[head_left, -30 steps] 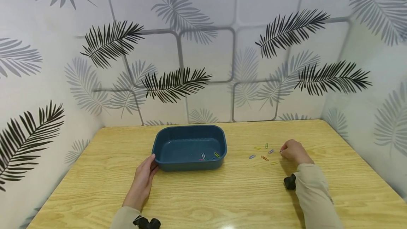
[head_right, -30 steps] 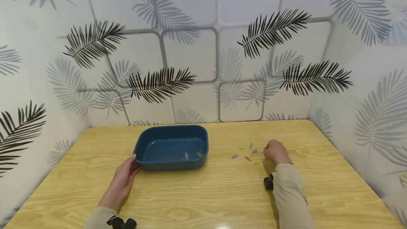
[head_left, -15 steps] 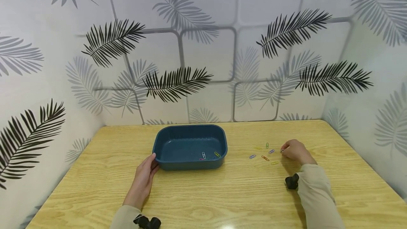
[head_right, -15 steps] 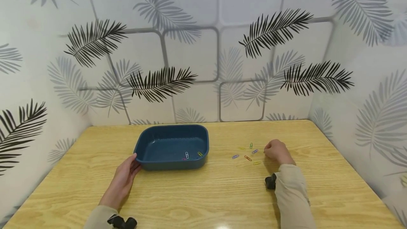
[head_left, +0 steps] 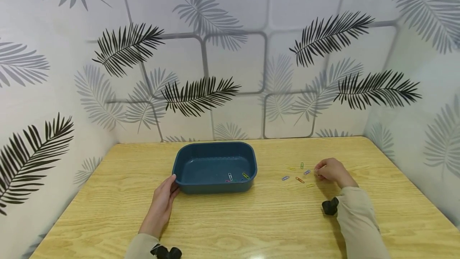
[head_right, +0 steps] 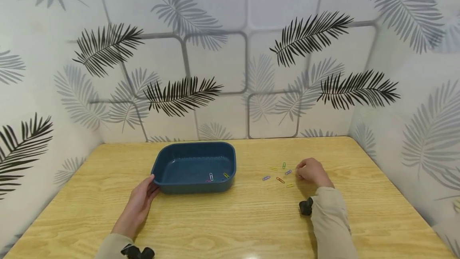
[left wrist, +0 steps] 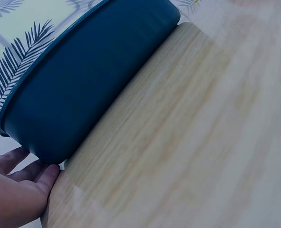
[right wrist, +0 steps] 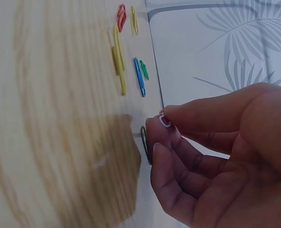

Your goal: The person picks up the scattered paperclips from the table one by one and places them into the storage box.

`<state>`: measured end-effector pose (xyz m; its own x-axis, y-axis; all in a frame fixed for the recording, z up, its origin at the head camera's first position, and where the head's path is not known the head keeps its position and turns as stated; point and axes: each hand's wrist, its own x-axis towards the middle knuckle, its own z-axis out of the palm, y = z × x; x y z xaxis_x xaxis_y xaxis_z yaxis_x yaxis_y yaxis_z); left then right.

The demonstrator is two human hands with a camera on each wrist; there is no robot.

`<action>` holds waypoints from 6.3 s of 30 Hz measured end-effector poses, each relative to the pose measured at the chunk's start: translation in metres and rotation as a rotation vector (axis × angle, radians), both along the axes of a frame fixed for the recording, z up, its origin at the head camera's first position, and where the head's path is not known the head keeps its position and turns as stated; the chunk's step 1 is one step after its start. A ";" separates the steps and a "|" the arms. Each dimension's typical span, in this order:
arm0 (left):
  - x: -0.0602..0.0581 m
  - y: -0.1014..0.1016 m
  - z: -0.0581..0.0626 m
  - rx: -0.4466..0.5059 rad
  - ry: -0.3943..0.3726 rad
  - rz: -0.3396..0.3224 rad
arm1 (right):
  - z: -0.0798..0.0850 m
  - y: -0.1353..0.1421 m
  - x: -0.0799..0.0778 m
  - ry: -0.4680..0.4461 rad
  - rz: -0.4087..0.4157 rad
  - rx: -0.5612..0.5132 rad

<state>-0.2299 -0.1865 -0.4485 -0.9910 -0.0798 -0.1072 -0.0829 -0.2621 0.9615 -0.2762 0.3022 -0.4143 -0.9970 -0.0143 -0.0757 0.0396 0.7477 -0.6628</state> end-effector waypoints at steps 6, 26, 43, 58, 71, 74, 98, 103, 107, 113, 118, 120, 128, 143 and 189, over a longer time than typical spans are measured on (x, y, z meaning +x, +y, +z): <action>0.000 0.000 0.001 0.005 -0.002 -0.001 | 0.003 -0.005 -0.001 0.034 0.037 -0.004; 0.000 0.000 0.000 0.002 -0.006 -0.005 | 0.024 -0.047 0.003 0.181 0.213 -0.002; 0.000 -0.001 0.000 0.003 -0.007 -0.015 | 0.050 -0.089 0.002 0.166 0.123 -0.193; 0.000 0.001 -0.001 -0.002 0.003 -0.005 | 0.052 -0.142 -0.007 0.174 0.168 -0.317; -0.001 -0.001 0.001 0.012 -0.004 -0.008 | 0.052 -0.179 -0.004 0.134 0.179 -0.386; 0.000 0.000 0.002 0.010 -0.006 -0.008 | 0.051 -0.190 -0.003 0.128 0.201 -0.382; 0.001 0.000 0.001 0.012 0.006 -0.019 | 0.041 -0.227 0.003 0.160 0.422 -0.249; 0.001 0.000 0.001 0.013 0.007 -0.017 | 0.040 -0.226 0.002 0.164 0.405 -0.267; 0.001 0.000 0.001 0.010 0.004 -0.017 | 0.041 -0.226 0.002 0.147 0.385 -0.283; 0.002 -0.001 0.002 0.010 -0.001 -0.016 | 0.041 -0.223 0.002 0.204 0.361 -0.262; 0.001 -0.001 0.002 0.013 -0.001 -0.017 | 0.041 -0.221 0.002 0.227 0.349 -0.271; 0.001 -0.001 0.002 0.013 0.000 -0.018 | 0.041 -0.221 0.001 0.221 0.348 -0.283; 0.001 0.000 0.002 0.013 -0.004 -0.001 | 0.038 -0.225 0.001 0.236 0.353 -0.246; 0.000 0.001 0.000 -0.005 -0.008 0.026 | 0.027 -0.242 0.006 0.265 0.515 -0.114; -0.003 0.002 0.001 0.009 0.003 0.016 | 0.023 -0.058 0.014 0.326 0.234 0.175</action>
<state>-0.2326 -0.1847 -0.4478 -0.9900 -0.0943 -0.1049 -0.0757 -0.2724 0.9592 -0.2623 0.2441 -0.3917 -0.9406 -0.2575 0.2213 -0.3345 0.8136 -0.4755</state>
